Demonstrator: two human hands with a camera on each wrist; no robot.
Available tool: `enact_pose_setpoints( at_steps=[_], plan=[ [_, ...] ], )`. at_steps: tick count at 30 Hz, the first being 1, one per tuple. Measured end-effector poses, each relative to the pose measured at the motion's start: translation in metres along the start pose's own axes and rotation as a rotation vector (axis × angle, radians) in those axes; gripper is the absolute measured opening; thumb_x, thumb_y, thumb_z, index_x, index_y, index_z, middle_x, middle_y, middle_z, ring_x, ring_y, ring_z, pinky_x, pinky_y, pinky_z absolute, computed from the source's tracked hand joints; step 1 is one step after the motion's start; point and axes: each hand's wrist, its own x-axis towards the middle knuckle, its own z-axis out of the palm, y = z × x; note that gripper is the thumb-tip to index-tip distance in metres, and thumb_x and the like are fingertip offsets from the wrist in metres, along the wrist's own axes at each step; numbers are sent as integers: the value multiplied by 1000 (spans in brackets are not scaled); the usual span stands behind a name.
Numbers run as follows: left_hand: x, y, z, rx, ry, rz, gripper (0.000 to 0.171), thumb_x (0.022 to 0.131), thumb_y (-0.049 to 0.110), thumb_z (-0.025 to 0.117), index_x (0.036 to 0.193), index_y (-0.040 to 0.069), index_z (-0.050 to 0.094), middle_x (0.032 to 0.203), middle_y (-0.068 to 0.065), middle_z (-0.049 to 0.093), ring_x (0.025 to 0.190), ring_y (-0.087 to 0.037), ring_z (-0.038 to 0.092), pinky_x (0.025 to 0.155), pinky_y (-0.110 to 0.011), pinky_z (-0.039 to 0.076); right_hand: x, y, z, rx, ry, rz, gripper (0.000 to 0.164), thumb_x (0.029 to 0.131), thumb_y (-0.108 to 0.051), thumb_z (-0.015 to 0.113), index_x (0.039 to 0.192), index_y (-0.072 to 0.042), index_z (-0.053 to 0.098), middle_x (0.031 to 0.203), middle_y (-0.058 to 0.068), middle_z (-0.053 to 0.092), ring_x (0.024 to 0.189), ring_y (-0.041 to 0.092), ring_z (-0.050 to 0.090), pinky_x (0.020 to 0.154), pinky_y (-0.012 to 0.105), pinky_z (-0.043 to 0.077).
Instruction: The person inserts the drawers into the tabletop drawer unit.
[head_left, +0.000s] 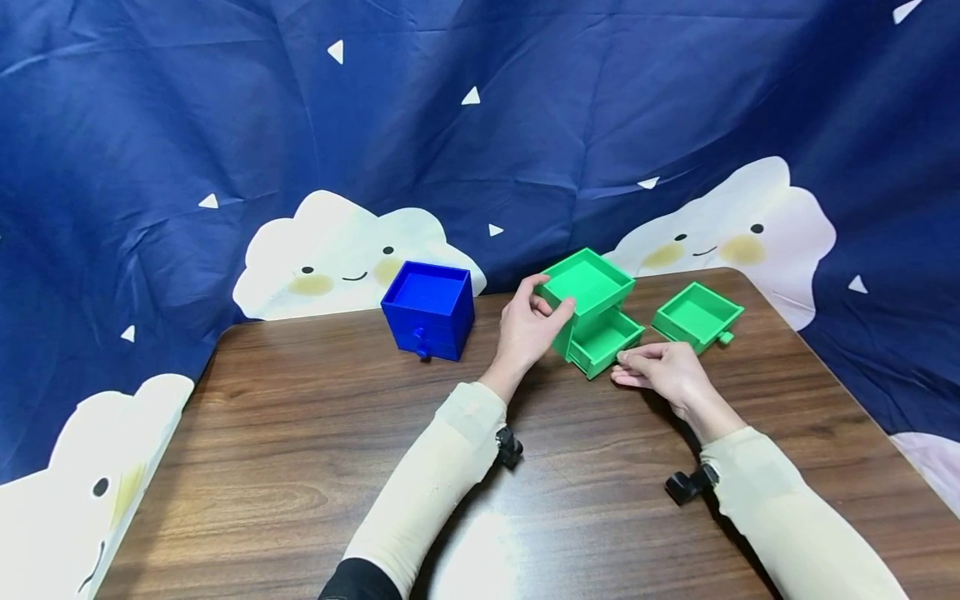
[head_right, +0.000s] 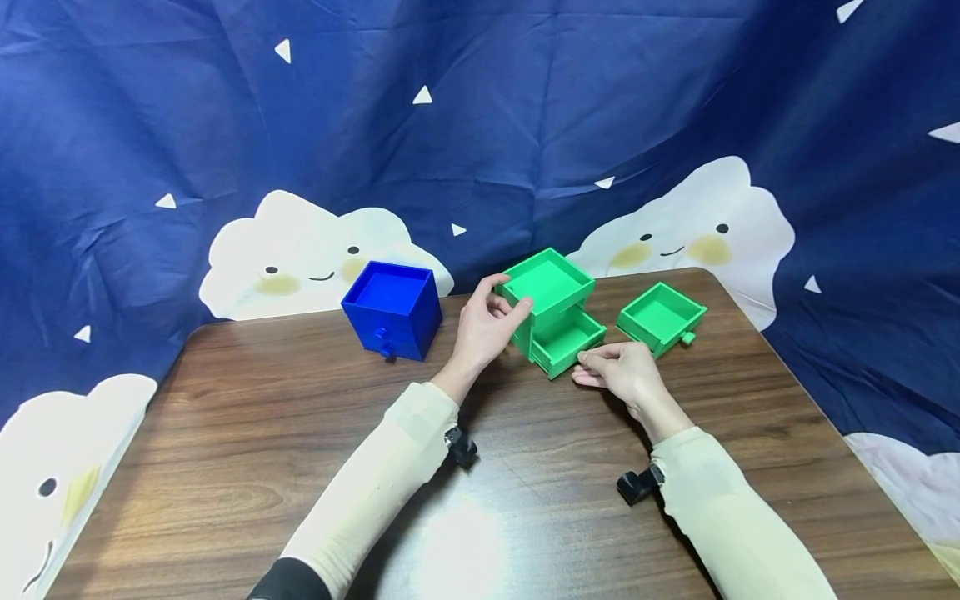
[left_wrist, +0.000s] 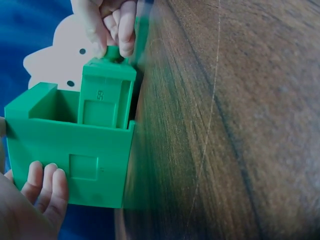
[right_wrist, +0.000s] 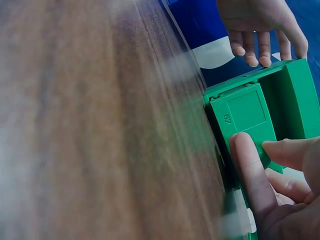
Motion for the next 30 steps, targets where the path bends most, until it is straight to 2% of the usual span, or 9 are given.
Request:
enact_pose_setpoints(
  at_steps=[11, 23, 30],
  plan=[
    [1, 0, 0, 7, -2, 1, 53, 96, 40, 78, 143, 19, 63, 84, 3, 62, 71, -3, 57, 74, -23, 49, 13, -3, 8, -49, 8, 5, 42, 107, 1, 61, 139, 27, 51, 88, 8, 82, 81, 10, 81, 83, 27, 65],
    [1, -1, 0, 4, -9, -4, 53, 97, 40, 77, 144, 20, 63, 84, 5, 61, 72, -4, 57, 73, -23, 49, 23, -4, 12, -40, 10, 15, 43, 107, 1, 61, 140, 26, 51, 89, 8, 82, 81, 9, 81, 83, 26, 65],
    [1, 0, 1, 19, -7, 5, 52, 97, 40, 77, 143, 20, 63, 88, -4, 67, 72, -3, 57, 74, -23, 49, 29, -5, 15, -36, 17, 3, 42, 108, 0, 60, 140, 26, 52, 89, 7, 82, 81, 9, 81, 85, 26, 65]
  ],
)
